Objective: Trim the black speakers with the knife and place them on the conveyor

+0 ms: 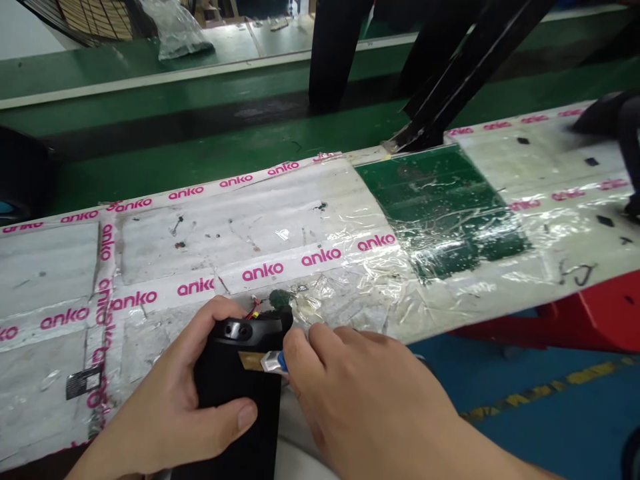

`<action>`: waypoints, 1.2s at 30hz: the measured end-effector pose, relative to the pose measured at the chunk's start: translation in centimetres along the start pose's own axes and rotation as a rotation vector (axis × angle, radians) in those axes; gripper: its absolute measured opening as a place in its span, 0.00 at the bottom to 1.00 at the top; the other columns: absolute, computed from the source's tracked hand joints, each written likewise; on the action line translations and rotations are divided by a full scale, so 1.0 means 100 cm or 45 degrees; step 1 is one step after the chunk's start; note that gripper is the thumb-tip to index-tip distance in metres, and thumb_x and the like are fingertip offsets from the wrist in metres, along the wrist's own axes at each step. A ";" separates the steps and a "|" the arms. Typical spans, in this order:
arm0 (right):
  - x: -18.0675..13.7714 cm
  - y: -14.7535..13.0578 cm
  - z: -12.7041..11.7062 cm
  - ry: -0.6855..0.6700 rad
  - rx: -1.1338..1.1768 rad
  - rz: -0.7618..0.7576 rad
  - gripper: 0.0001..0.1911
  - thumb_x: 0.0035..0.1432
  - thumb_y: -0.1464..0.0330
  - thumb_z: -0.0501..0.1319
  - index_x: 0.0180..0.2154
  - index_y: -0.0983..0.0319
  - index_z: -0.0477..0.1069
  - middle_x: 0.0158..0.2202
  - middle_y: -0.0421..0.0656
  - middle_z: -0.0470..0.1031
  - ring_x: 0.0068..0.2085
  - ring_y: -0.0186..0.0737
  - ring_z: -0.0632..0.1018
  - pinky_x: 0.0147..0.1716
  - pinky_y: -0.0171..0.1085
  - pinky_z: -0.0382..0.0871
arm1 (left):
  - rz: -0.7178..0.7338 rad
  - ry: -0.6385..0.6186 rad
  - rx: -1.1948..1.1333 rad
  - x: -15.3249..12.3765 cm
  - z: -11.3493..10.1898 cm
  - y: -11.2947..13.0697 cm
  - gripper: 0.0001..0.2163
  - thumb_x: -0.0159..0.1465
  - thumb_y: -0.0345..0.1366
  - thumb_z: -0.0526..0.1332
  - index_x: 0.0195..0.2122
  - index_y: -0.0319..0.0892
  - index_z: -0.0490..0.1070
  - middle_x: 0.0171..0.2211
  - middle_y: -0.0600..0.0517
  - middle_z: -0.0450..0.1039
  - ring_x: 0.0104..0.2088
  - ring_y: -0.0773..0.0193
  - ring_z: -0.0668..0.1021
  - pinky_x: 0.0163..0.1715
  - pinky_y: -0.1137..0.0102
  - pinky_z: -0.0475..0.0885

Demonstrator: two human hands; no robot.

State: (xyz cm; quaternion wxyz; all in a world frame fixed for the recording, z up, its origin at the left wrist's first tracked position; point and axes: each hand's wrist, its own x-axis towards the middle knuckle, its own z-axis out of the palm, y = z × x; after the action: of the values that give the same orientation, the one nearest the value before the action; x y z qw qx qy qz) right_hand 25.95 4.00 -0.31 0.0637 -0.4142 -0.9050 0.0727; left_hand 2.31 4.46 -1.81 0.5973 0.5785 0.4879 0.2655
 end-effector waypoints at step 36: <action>0.027 0.009 -0.024 -0.522 0.101 0.124 0.14 0.51 0.78 0.64 0.36 0.56 0.68 0.21 0.37 0.75 0.16 0.47 0.73 0.19 0.42 0.40 | 0.013 0.040 0.195 -0.003 0.009 0.008 0.19 0.55 0.30 0.66 0.46 0.54 0.65 0.45 0.56 0.70 0.43 0.55 0.76 0.41 0.62 0.73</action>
State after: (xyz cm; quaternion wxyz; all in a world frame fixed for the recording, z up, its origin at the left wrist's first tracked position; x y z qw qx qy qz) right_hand 25.29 6.84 2.00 -0.1091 -0.4312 -0.8744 0.1939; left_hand 3.22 3.99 -1.10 0.5421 0.6207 0.5134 0.2393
